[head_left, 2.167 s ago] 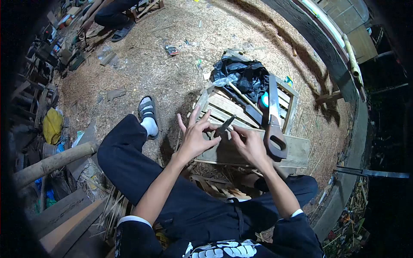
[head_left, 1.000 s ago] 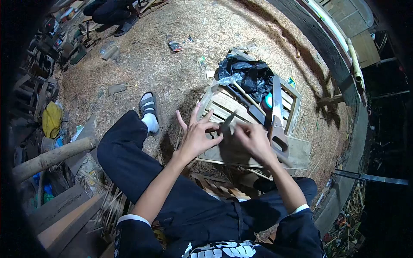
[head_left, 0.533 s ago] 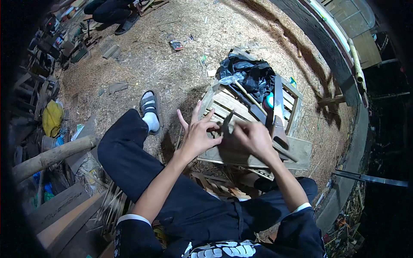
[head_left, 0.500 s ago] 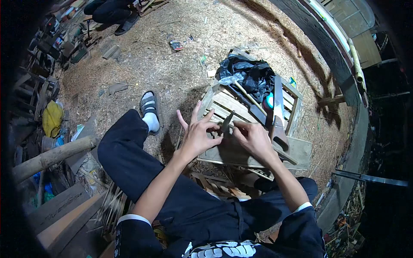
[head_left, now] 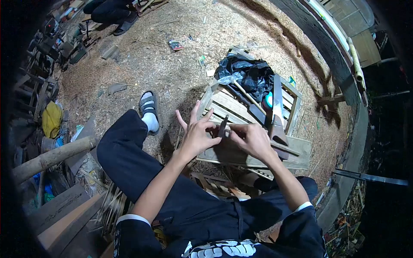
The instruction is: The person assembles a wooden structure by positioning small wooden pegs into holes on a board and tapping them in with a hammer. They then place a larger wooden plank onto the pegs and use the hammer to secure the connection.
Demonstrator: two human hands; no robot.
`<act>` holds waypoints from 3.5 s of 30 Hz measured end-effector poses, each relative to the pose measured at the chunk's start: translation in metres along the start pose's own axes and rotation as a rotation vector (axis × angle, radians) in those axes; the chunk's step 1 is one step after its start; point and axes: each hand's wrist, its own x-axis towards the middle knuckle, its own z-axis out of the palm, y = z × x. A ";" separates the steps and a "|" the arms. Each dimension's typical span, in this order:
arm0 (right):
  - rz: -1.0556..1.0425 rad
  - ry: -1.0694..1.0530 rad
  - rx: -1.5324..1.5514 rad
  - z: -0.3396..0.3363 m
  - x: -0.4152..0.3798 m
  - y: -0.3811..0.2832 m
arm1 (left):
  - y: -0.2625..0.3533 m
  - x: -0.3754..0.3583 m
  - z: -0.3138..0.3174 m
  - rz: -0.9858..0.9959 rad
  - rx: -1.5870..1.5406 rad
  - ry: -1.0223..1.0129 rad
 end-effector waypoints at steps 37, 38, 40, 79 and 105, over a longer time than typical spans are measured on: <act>0.046 0.126 0.079 0.000 0.003 0.009 | -0.004 0.001 0.005 -0.006 -0.010 -0.005; 0.105 0.138 0.181 -0.004 0.006 0.005 | -0.005 0.002 0.004 -0.009 -0.010 0.000; 0.116 0.254 0.195 0.003 0.005 0.004 | -0.004 0.000 0.003 -0.003 0.016 -0.023; -0.022 -0.137 -0.060 -0.020 0.036 0.015 | -0.009 -0.001 0.008 0.019 -0.054 0.010; -0.190 -0.207 -0.079 -0.015 0.042 0.019 | -0.010 -0.001 0.004 0.024 -0.016 0.006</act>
